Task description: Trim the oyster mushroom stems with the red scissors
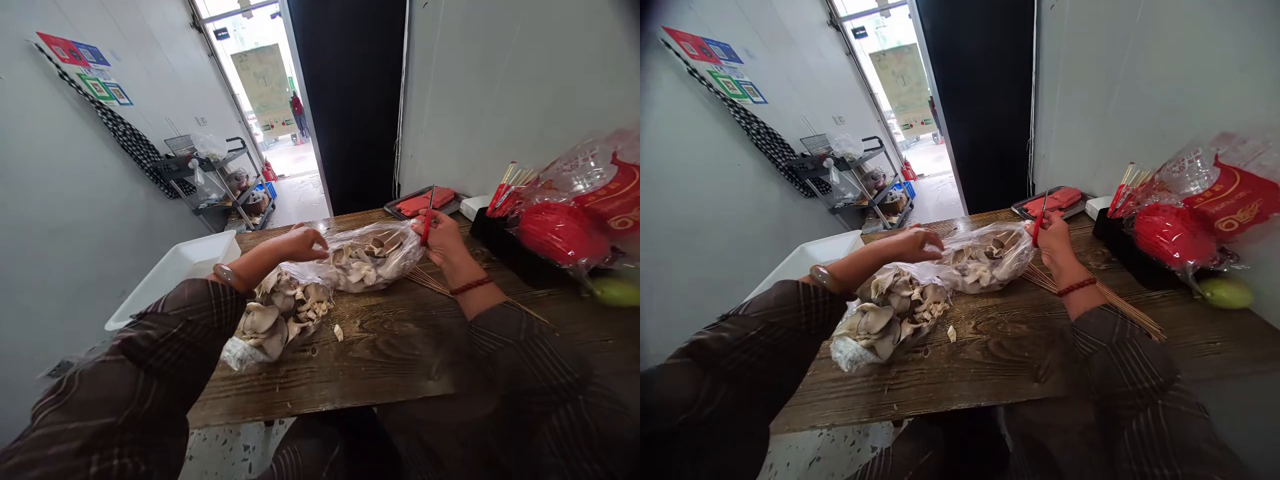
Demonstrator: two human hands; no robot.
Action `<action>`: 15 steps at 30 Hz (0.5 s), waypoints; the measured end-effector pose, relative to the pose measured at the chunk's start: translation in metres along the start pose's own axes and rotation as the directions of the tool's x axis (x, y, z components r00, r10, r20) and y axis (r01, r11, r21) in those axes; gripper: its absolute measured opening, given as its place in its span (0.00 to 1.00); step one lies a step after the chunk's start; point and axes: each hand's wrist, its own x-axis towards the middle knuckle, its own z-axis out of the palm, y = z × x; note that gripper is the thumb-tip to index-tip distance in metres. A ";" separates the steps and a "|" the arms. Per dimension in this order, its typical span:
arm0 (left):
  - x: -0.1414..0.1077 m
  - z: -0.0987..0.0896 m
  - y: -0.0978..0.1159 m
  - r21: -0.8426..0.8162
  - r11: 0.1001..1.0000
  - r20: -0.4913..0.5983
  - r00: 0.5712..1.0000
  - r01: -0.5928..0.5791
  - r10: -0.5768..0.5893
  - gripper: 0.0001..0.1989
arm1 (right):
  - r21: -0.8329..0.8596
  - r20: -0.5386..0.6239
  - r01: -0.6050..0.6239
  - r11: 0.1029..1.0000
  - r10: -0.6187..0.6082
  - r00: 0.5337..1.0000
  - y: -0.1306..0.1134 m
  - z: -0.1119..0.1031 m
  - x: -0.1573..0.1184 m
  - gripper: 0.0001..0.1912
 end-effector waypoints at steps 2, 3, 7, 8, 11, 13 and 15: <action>0.007 0.004 0.010 -0.038 0.999 -0.128 0.991 0.037 -0.042 0.23 | -0.007 0.002 0.013 1.000 -0.013 1.000 -0.005 0.005 -0.004 0.22; 0.011 0.007 0.013 -0.029 0.998 -0.173 0.983 0.057 -0.061 0.26 | -0.004 0.000 0.012 1.000 -0.012 1.000 -0.006 0.006 -0.005 0.23; 0.028 0.032 0.022 0.014 0.981 -0.160 0.969 0.191 -0.186 0.35 | 0.045 -0.030 -0.022 0.999 0.024 0.999 -0.005 0.003 -0.011 0.26; 0.032 0.038 0.022 -0.005 0.973 -0.143 0.963 0.229 -0.228 0.32 | 0.051 -0.036 -0.029 0.998 0.031 0.999 -0.005 0.002 -0.011 0.26; 0.043 0.039 0.022 -0.049 0.948 -0.144 0.937 0.314 -0.318 0.20 | 0.051 -0.043 -0.013 0.999 0.015 0.999 -0.008 0.001 -0.011 0.28; 0.049 0.025 0.018 -0.061 0.932 -0.201 0.910 0.357 -0.362 0.21 | 0.054 -0.043 0.030 0.998 -0.027 0.999 -0.013 0.005 -0.008 0.29; 0.053 0.007 0.012 -0.077 0.914 -0.273 0.873 0.399 -0.404 0.23 | 0.064 -0.034 0.078 0.995 -0.076 0.997 -0.017 0.010 -0.004 0.28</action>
